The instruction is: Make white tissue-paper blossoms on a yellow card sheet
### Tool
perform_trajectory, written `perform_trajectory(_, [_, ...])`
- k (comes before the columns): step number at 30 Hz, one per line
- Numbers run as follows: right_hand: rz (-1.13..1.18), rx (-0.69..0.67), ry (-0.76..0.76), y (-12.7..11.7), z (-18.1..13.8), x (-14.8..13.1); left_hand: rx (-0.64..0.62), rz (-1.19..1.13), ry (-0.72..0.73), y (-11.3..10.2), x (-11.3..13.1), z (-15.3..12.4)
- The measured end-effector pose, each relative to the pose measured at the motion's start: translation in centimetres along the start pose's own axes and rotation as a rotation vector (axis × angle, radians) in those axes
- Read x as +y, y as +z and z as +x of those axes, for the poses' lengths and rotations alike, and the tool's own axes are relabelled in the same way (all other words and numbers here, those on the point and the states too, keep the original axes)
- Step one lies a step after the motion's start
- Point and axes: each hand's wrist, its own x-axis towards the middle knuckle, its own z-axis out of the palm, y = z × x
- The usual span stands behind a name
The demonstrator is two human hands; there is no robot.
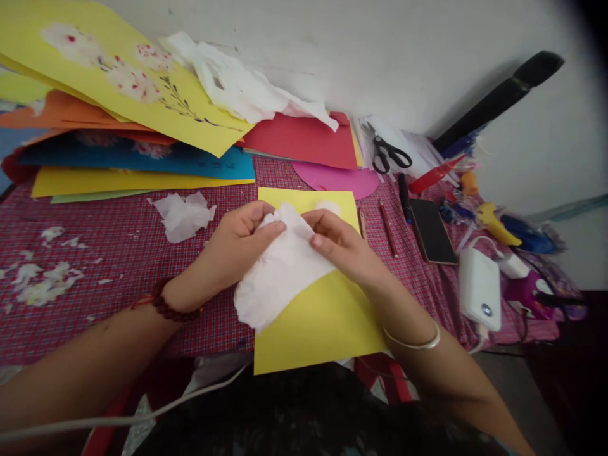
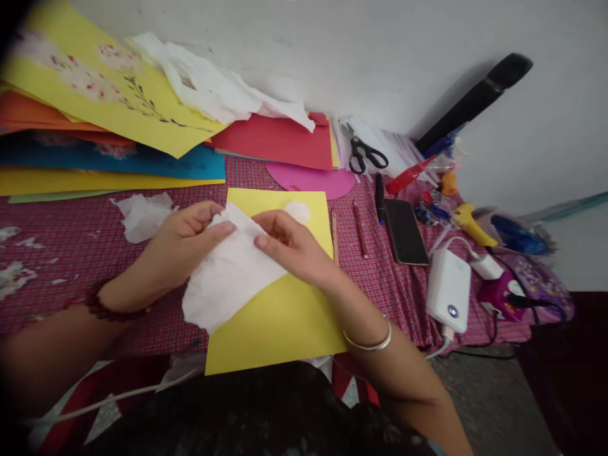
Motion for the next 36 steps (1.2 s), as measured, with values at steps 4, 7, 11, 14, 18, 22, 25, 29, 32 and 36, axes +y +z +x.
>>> perform_trajectory(4, [-0.036,0.005,0.118,0.9,-0.3,0.8,0.053,0.105,0.043,-0.3,0.1,0.3])
perform_trajectory(7, [-0.028,0.137,0.123,0.9,-0.4,1.3,0.393,0.023,0.188,-2.2,0.7,1.4])
perform_trajectory(11, [0.04,0.253,0.127,0.4,-0.1,1.8,0.519,-0.108,0.304,-4.3,0.9,2.7])
perform_trajectory(14, [0.063,0.283,0.103,0.1,0.0,2.0,0.37,-0.078,0.194,-4.2,0.1,2.9])
perform_trajectory(18, [0.018,0.241,0.064,0.0,-0.2,1.8,0.056,0.107,0.065,-3.1,-0.9,2.2])
perform_trajectory(22, [-0.033,0.141,0.004,0.6,-0.3,1.1,-0.061,0.177,-0.04,-1.6,-0.6,1.3])
perform_trajectory(25, [-0.067,0.205,-0.029,1.0,-0.1,0.8,-0.113,0.212,-0.012,-0.4,-0.4,0.6])
perform_trajectory(29, [-0.022,0.34,-0.008,0.9,0.4,1.2,-0.079,0.179,0.025,0.1,-0.3,0.4])
perform_trajectory(32, [0.002,0.363,0.027,0.8,0.5,1.5,0.03,0.199,0.085,-0.3,-0.3,0.6])
perform_trajectory(36, [-0.118,0.31,-0.03,1.3,0.3,1.3,-0.024,0.304,0.104,-0.7,-0.3,0.9])
